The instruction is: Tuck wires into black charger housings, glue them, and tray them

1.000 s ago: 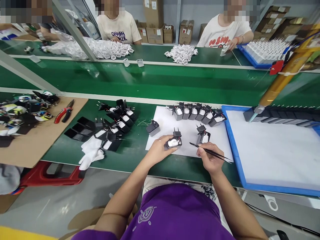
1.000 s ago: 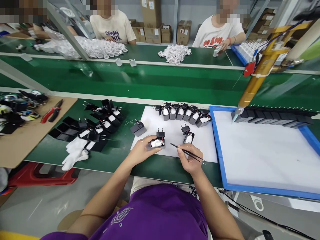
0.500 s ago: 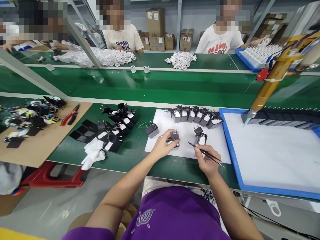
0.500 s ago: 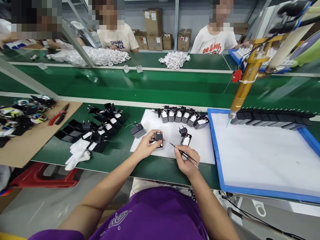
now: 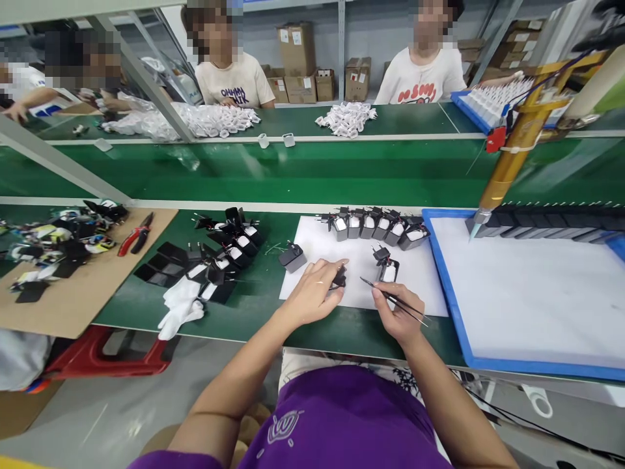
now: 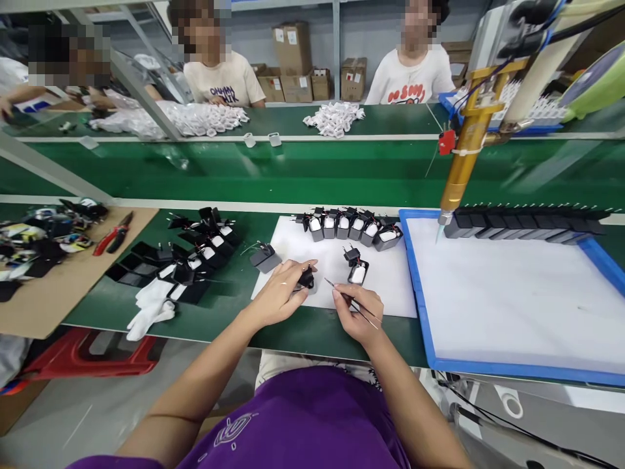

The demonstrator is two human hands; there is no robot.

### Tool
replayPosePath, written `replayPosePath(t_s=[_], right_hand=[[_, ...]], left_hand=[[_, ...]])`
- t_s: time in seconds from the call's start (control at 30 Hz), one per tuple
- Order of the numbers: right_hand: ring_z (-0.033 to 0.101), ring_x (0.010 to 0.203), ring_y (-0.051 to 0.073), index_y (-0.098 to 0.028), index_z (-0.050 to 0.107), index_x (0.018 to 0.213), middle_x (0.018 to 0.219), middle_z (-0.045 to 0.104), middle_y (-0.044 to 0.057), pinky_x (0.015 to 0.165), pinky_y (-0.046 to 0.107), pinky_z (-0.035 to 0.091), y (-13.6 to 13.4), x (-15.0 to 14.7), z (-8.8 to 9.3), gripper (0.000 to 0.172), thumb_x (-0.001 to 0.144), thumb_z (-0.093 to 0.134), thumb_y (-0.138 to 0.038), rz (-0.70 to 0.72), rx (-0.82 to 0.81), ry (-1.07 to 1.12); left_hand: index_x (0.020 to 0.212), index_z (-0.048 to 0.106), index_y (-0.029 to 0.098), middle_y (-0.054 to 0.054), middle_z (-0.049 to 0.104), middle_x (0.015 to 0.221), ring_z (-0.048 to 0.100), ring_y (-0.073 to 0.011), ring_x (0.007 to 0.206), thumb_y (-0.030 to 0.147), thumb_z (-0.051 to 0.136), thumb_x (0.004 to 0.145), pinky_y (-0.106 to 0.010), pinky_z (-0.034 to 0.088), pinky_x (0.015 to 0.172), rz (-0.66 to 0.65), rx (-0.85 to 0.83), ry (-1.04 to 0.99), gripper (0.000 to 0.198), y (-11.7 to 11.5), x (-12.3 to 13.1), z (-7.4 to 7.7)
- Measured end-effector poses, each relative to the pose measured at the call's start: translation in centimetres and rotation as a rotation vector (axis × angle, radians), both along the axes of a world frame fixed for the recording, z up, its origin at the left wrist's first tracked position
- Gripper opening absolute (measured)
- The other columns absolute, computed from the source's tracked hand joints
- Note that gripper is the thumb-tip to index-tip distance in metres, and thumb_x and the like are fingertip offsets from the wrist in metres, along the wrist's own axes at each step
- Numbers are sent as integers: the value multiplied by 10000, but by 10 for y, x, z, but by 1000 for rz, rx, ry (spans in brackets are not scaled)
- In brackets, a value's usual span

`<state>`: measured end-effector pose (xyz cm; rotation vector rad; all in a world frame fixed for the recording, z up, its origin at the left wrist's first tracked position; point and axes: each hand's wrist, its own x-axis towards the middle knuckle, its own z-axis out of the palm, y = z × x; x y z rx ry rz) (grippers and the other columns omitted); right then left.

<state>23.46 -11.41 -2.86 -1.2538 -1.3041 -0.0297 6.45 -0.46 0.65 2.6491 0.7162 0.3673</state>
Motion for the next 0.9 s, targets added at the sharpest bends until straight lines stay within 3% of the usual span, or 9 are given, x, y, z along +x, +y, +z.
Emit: replayPosePath(t_s=[0.13,0.27,0.43,0.63,0.9], right_hand=[[676,557,144,-214,654,893,709,726,16,509,240,542,0,-1,1,115,820,623,-132,-3,8,-14],[670,528,139,-209,652,871,725,738,24,501,240,547,0,-1,5,81,828,619,-149,-32,19,-43],[669,523,137,-209,652,866,709,737,20,495,234,543,1,-2,7,76,828,620,-151,-44,36,-58],[679,552,145,-212,651,877,702,736,19,500,237,538,1,-2,6,94,827,622,-138,-38,35,-92],[684,569,148,-228,646,922,738,743,16,546,254,558,-2,-2,4,141,822,631,-130,-26,32,-123]], left_hand=[[1404,370,144,-123,631,1103,520,-256,1037,274,322,984,-412,449,906,13,-20,-22,443,-3,-4,5],[1319,476,148,-116,644,1000,586,-245,949,345,406,969,-374,496,837,48,19,-57,408,-1,-4,-3],[1213,547,174,-85,655,966,633,-200,832,361,513,926,-316,510,774,87,-60,-94,345,3,-6,-10],[1155,542,197,-75,652,1009,636,-198,902,342,567,894,-307,500,823,43,-110,-149,300,8,-6,-14],[1119,531,189,-74,644,1017,605,-212,938,344,538,910,-314,488,818,-40,-83,-77,261,12,-5,-13]])
